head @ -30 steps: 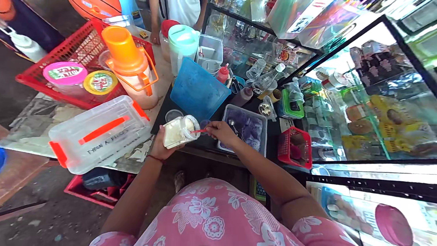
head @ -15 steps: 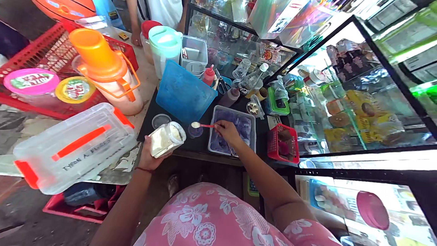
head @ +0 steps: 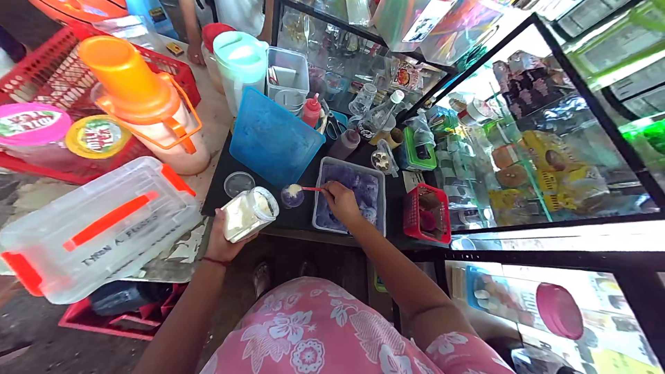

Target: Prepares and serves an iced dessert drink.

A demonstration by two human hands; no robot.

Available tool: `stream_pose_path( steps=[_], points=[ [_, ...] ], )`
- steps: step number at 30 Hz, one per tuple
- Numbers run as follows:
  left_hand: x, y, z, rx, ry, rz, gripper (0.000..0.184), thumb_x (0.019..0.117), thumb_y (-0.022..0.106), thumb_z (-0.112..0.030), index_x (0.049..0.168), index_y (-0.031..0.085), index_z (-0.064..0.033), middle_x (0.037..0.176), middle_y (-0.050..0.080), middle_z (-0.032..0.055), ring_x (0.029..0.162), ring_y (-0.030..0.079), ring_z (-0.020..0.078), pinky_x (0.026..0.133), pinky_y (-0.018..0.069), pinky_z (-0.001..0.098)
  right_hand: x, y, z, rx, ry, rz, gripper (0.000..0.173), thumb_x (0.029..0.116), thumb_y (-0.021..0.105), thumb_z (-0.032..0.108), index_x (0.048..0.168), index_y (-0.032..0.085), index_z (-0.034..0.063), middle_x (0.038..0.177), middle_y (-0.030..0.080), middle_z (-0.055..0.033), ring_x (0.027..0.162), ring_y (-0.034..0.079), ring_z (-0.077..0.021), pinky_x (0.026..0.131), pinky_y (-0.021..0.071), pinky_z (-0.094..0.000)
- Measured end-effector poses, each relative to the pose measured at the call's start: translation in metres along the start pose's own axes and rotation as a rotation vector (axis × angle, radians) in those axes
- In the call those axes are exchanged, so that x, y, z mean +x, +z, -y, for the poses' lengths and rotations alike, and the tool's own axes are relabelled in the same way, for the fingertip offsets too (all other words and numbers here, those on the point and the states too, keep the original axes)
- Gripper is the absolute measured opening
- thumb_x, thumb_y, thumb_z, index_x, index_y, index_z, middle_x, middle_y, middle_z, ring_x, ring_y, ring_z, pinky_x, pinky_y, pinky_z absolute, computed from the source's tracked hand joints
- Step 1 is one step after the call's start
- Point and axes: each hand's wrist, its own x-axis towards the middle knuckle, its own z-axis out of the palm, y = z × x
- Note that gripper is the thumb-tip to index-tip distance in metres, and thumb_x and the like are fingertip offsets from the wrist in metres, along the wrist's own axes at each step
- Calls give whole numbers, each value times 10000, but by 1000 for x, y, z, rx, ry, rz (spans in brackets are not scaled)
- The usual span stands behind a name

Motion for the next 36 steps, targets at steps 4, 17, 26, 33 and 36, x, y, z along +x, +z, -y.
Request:
stream_pose_path(
  steps=[4, 17, 26, 33, 36],
  points=[
    [1, 3, 1, 8, -9, 2, 698, 1043, 73, -608, 1442, 389, -130, 1218, 662, 168, 1017, 707, 312, 735, 625, 449, -4, 2, -2, -51, -64, -49, 170, 973, 615, 12, 1040, 749, -69, 1011, 740, -235, 963, 737, -377, 887, 595, -463],
    [3, 1, 10, -98, -9, 19, 764, 1021, 62, -656, 1485, 350, -122, 1268, 633, 199, 1057, 685, 347, 768, 612, 496, 16, -6, 62, 155, -6, 191, 189, 994, 606, 43, 1064, 739, -70, 1026, 730, -220, 953, 721, -315, 904, 578, -439],
    [-36, -58, 23, -534, 93, 159, 983, 656, 630, -882, 1288, 613, -130, 1102, 727, 183, 899, 739, 345, 661, 621, 493, 82, 79, 130, 378, -346, 389, 287, 1010, 617, 102, 1240, 695, -53, 1241, 683, -227, 1151, 675, -318, 1015, 543, -436],
    [-55, -84, 16, -510, 134, 90, 1040, 580, 739, -835, 1329, 572, -133, 1140, 716, 190, 923, 738, 358, 663, 626, 490, 140, 221, 88, -272, -161, 887, 1007, 743, 920, 170, 1592, 392, 292, 1698, 142, -222, 1530, 132, -529, 1170, 184, -742],
    [-57, -84, 14, -498, 153, 77, 1037, 601, 740, -824, 1342, 560, -121, 1138, 715, 194, 924, 735, 355, 669, 624, 490, 152, 214, 98, -260, -93, 886, 874, 741, 900, 102, 1510, 524, 278, 1636, 267, -263, 1423, 316, -570, 1037, 355, -764]
  ],
)
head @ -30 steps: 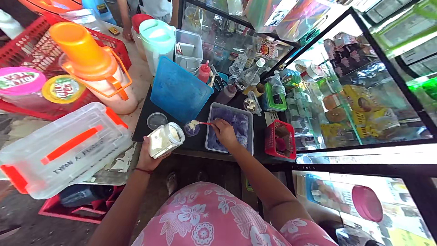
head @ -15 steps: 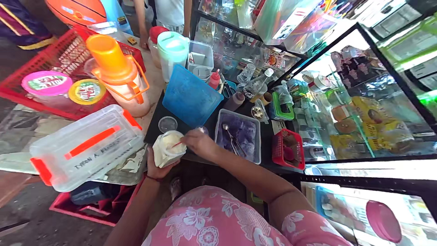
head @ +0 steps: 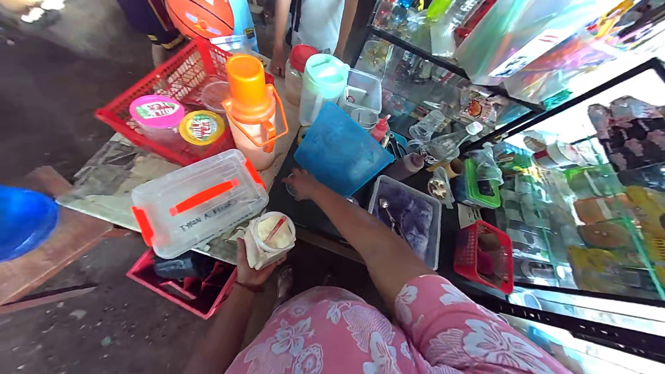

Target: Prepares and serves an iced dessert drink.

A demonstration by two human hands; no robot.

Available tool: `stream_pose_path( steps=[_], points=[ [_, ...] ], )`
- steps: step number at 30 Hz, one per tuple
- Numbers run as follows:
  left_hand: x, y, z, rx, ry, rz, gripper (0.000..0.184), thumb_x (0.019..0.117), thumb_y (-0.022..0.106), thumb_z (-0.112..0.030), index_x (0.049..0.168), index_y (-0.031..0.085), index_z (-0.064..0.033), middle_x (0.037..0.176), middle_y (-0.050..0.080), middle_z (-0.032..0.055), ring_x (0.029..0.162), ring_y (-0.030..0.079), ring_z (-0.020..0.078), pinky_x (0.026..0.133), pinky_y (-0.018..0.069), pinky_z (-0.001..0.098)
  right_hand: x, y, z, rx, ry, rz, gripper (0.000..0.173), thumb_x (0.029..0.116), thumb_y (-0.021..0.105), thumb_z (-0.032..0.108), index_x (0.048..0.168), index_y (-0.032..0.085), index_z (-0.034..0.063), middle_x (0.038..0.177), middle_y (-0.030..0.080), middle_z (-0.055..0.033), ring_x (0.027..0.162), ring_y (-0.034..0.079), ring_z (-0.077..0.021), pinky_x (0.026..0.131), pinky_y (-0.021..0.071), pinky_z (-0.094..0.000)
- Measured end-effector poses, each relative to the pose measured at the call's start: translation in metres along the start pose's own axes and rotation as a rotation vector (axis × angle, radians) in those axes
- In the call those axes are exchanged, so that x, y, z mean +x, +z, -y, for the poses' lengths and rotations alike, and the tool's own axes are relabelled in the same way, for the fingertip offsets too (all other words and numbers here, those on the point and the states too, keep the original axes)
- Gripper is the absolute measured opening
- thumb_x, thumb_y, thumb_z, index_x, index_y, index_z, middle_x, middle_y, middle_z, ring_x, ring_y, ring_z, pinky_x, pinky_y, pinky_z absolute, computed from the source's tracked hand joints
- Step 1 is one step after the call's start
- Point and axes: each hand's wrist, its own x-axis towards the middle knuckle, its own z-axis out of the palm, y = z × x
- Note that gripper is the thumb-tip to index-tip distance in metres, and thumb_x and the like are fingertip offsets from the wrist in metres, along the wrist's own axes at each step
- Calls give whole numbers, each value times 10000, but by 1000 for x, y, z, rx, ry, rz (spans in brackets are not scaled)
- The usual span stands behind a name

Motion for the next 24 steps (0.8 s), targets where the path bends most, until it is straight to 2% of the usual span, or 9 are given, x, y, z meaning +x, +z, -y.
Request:
stream_pose_path(
  steps=[4, 7, 10, 13, 14, 18, 20, 22, 24],
  points=[
    [1, 9, -3, 47, 4, -21, 1007, 681, 697, -818, 1373, 522, -108, 1170, 705, 196, 967, 728, 366, 705, 626, 511, -64, -46, 19, 505, -84, -350, 782, 769, 910, 260, 1441, 535, 119, 1483, 443, -277, 1240, 563, -434, 959, 536, -584],
    [2, 23, -2, 106, 18, -8, 1050, 628, 751, -806, 1387, 515, -120, 1192, 704, 167, 1022, 720, 345, 761, 625, 528, -149, -52, 43, 943, -309, -547, 611, 763, 861, 131, 1221, 495, -41, 1381, 575, -218, 1234, 610, -260, 999, 539, -428],
    [4, 43, 2, 197, 54, 107, 967, 637, 774, -772, 1359, 564, -164, 1182, 722, 111, 1036, 724, 290, 792, 626, 518, -207, -35, 49, 780, -390, -490, 555, 733, 877, 141, 1122, 587, -130, 1443, 513, -298, 1340, 530, -329, 1110, 449, -425],
    [7, 69, 6, 353, 22, 267, 900, 695, 745, -759, 1387, 572, -209, 1219, 722, 49, 1085, 717, 226, 837, 630, 493, -255, -39, 47, 476, -399, -489, 860, 657, 948, 140, 1427, 580, 35, 1410, 517, -327, 1300, 510, -478, 1084, 457, -566],
    [6, 77, 7, 408, -44, 301, 861, 704, 726, -770, 1357, 602, -222, 1203, 731, 35, 1073, 721, 213, 832, 631, 482, -273, -42, 48, 385, -396, -470, 855, 663, 950, 134, 1441, 594, 103, 1410, 500, -338, 1276, 508, -514, 1030, 481, -597],
    [9, 104, 14, 566, -593, 528, 613, 761, 667, -764, 1140, 757, -290, 1071, 774, -5, 974, 745, 143, 822, 633, 386, -342, -37, 55, 66, -489, -414, 411, 895, 782, 230, 1281, 714, 105, 1472, 532, -247, 1341, 519, -454, 1032, 501, -550],
    [15, 112, 35, 536, -837, 676, 590, 841, 618, -731, 1201, 750, -284, 1138, 762, 6, 1045, 730, 154, 892, 614, 401, -373, -31, 50, -21, -417, -384, 576, 958, 696, 342, 1418, 579, 14, 1478, 542, -234, 1298, 568, -432, 993, 510, -537],
    [11, 125, 64, 561, -824, 670, 576, 829, 646, -718, 1188, 749, -279, 1118, 764, 15, 1013, 738, 166, 830, 630, 421, -404, -33, 39, -25, -248, -345, 691, 969, 674, 405, 1489, 490, -12, 1482, 524, -248, 1222, 609, -416, 923, 536, -532],
    [-4, 137, 100, 591, -680, 665, 542, 797, 678, -711, 1155, 751, -309, 1091, 770, -26, 988, 741, 125, 800, 637, 381, -437, -28, 22, -2, -153, -347, 621, 988, 648, 410, 1447, 546, 5, 1487, 515, -242, 1222, 610, -399, 892, 542, -520]
  ],
)
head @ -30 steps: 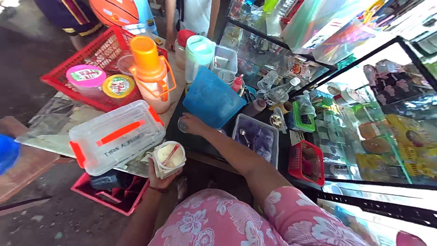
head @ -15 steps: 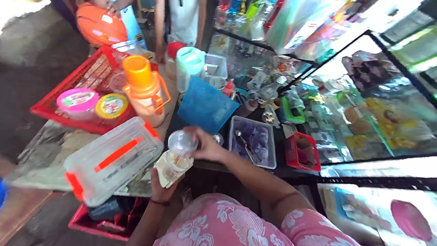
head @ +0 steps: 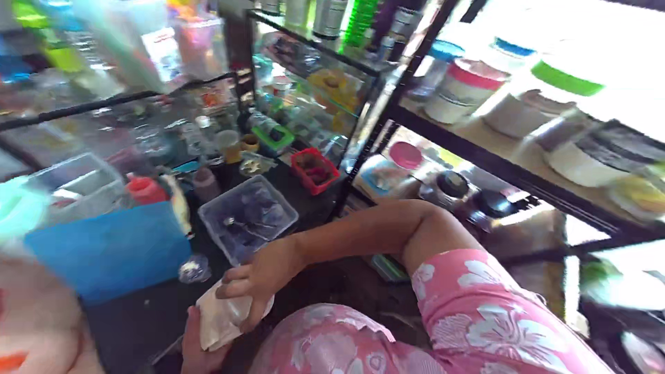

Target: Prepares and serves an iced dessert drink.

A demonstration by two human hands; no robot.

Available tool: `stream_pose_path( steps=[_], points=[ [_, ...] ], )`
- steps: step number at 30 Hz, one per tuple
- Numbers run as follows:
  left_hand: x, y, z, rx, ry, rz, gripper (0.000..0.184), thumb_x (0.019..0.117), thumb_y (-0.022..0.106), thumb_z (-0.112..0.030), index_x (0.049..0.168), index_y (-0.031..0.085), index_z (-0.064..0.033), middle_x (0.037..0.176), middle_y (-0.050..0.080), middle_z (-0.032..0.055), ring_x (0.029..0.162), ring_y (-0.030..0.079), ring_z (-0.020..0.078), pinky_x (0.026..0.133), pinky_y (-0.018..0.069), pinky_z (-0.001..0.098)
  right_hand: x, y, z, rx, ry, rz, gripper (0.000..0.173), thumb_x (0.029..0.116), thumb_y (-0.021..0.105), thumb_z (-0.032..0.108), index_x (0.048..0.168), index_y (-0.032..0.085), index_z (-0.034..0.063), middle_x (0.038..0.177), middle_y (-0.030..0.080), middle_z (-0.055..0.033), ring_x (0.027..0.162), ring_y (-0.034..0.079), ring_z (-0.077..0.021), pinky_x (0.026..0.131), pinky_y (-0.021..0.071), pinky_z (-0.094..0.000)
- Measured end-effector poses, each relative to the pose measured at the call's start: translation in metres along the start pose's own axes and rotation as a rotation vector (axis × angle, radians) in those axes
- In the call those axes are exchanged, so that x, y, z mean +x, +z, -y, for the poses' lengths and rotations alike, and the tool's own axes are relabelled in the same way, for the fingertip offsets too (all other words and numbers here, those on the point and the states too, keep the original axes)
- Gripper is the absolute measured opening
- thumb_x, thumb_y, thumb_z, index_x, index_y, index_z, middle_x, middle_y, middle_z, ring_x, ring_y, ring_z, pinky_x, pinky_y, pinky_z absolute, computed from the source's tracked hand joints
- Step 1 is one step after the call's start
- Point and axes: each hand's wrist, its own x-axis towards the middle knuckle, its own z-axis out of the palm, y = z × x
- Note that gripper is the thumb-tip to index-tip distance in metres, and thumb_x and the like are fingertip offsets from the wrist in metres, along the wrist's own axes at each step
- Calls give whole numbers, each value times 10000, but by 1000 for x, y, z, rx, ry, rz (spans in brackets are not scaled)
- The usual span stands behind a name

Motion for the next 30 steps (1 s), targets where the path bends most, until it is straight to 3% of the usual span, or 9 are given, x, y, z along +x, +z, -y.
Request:
stream_pose_path(
  steps=[3, 7, 11, 14, 17, 20, 25, 28, 30],
  points=[
    [30, 31, 51, -20, 20, -4, 602, 766, 701, -723, 1185, 734, -292, 1117, 764, -5, 1016, 737, 149, 824, 634, 416, -62, 15, -16, 62, 55, -85, 493, 984, 674, 360, 1365, 636, 50, 1482, 525, -216, 1279, 578, -385, 947, 529, -517],
    [73, 77, 120, 25, 129, -43, 722, 746, 679, -771, 1250, 675, -254, 1110, 760, -6, 1003, 736, 151, 819, 634, 388, -145, 58, -31, 219, 146, -398, 553, 762, 896, 187, 1286, 722, 153, 1599, 374, -254, 1492, 306, -486, 1187, 318, -617],
    [116, 130, 172, 169, 335, -35, 1147, 759, 630, -827, 1546, 254, -83, 1294, 664, 13, 1138, 678, 145, 930, 600, 377, -192, 104, -31, 475, 553, -974, 576, 946, 649, 368, 1430, 597, 58, 1540, 388, -338, 1401, 410, -509, 1107, 405, -622],
    [138, 153, 200, 244, 389, 6, 1211, 784, 625, -815, 1566, 119, -42, 1362, 614, 44, 1200, 648, 157, 985, 580, 398, -227, 94, -36, 657, 731, -1058, 591, 974, 613, 381, 1475, 552, 75, 1496, 441, -325, 1331, 468, -490, 1067, 420, -627],
    [145, 179, 210, 222, 239, 31, 1164, 751, 663, -813, 1540, 238, -70, 1312, 647, 32, 1159, 669, 155, 949, 599, 386, -258, 86, -41, 518, 771, -1020, 498, 976, 596, 367, 1411, 633, 127, 1413, 505, -338, 1282, 483, -519, 1006, 420, -676],
    [155, 195, 188, -31, -311, 232, 715, 757, 710, -732, 1256, 677, -221, 1114, 753, 58, 975, 743, 207, 754, 638, 418, -283, 91, -46, 146, 524, -964, 452, 929, 609, 426, 1277, 736, 167, 1336, 556, -371, 1236, 528, -556, 986, 455, -663],
    [178, 201, 198, -178, -782, 812, 518, 999, 485, -626, 1242, 723, -236, 1148, 752, -11, 1059, 718, 120, 912, 600, 340, -317, 74, -50, -81, -196, -541, 356, 952, 628, 485, 1212, 737, 267, 1417, 583, -225, 1325, 523, -437, 1085, 401, -576],
    [187, 219, 200, 14, -377, 470, 609, 883, 630, -676, 1298, 670, -232, 1153, 748, 10, 1036, 724, 162, 857, 620, 385, -340, 89, -87, -116, 81, -815, 435, 994, 526, 513, 1184, 741, 187, 1295, 636, -256, 1231, 594, -410, 1037, 476, -543],
    [198, 238, 222, 261, 37, 97, 951, 808, 667, -741, 1432, 356, -95, 1188, 684, -1, 1032, 702, 112, 869, 615, 321, -342, 90, -107, 94, 493, -933, 556, 1015, 453, 466, 1302, 683, 49, 1346, 574, -324, 1263, 558, -471, 1050, 469, -583]
  ],
)
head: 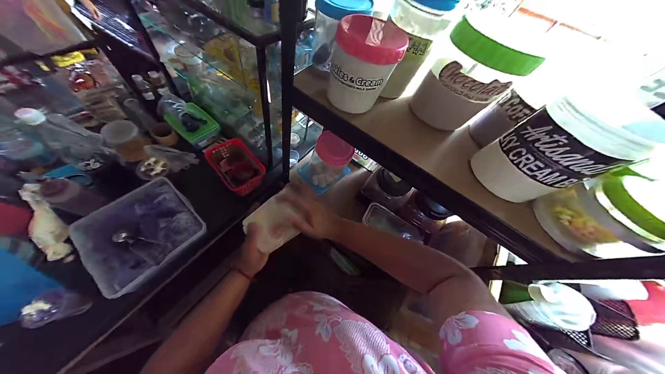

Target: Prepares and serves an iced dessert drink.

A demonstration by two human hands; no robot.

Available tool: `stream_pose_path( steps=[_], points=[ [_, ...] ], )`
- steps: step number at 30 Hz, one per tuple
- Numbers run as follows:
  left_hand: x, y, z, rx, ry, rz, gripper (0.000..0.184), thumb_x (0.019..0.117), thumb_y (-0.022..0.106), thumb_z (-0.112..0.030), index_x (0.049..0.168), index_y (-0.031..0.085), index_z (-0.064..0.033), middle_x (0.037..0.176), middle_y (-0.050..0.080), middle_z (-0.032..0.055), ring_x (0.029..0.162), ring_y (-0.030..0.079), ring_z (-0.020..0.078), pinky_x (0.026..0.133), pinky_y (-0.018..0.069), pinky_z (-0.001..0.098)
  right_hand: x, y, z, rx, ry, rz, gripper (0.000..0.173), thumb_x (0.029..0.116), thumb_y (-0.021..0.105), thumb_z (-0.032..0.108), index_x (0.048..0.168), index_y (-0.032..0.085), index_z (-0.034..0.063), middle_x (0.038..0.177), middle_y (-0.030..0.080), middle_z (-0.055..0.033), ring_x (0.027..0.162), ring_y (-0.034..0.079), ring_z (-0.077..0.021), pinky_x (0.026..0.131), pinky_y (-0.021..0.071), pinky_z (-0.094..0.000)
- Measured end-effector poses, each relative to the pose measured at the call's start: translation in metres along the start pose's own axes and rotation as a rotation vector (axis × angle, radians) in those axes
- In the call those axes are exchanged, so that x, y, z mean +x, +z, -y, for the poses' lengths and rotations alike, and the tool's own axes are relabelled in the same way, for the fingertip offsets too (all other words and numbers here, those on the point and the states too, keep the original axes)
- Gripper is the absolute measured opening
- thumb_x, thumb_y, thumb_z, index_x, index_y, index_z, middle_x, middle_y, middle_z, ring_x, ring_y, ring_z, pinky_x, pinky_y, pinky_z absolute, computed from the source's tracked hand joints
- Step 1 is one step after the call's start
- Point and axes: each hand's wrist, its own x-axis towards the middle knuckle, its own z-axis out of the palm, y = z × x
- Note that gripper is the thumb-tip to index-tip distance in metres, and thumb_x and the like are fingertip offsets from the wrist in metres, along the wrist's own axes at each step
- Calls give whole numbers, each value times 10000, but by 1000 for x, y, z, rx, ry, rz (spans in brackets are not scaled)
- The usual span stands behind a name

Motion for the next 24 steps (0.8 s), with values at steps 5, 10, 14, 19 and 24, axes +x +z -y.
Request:
stream_pose_path(
  steps=[5, 10, 14, 19, 24],
  points=[
    [26, 3, 51, 138, 312, -223, 1357, 720, 669, -841, 1540, 40, 38, 1366, 560, 88, 1175, 634, 99, 982, 572, 333, 23, -2, -3, 90, 476, 66, 493, 1049, 498, 369, 1456, 564, 98, 1322, 579, -300, 1250, 549, -454, 1049, 452, -587],
    [14, 4, 82, 257, 211, -176, 1347, 762, 592, -864, 1548, 34, 77, 1428, 502, 163, 1228, 590, 91, 1029, 532, 303, 9, -13, -9, 75, 632, 176, 509, 1041, 526, 394, 1473, 553, 127, 1430, 531, -293, 1331, 510, -447, 1108, 412, -591],
    [19, -9, 35, 662, 32, 93, 1251, 866, 622, -672, 1597, -76, 66, 1655, 149, 312, 1510, 323, 344, 1152, 409, 458, -34, -23, -23, -118, 727, 32, 508, 980, 634, 346, 1416, 611, 86, 1396, 577, -266, 1306, 540, -438, 1087, 445, -588],
    [32, -83, -79, 946, 236, -411, 901, 940, 702, -318, 1582, 205, 72, 1624, 237, 318, 1485, 331, 412, 1129, 423, 515, -77, -14, -90, -532, 753, 31, 564, 950, 683, 412, 1418, 616, 104, 1430, 492, -384, 1325, 426, -637, 1013, 352, -799],
    [52, -199, -183, 1159, 358, -904, 900, 844, 821, -181, 1538, 310, 79, 1600, 244, 350, 1470, 318, 474, 1174, 345, 575, -103, -5, -134, -548, 855, -5, 533, 989, 663, 266, 1453, 554, 26, 1541, 356, -396, 1438, 307, -607, 1116, 265, -771]
  ],
)
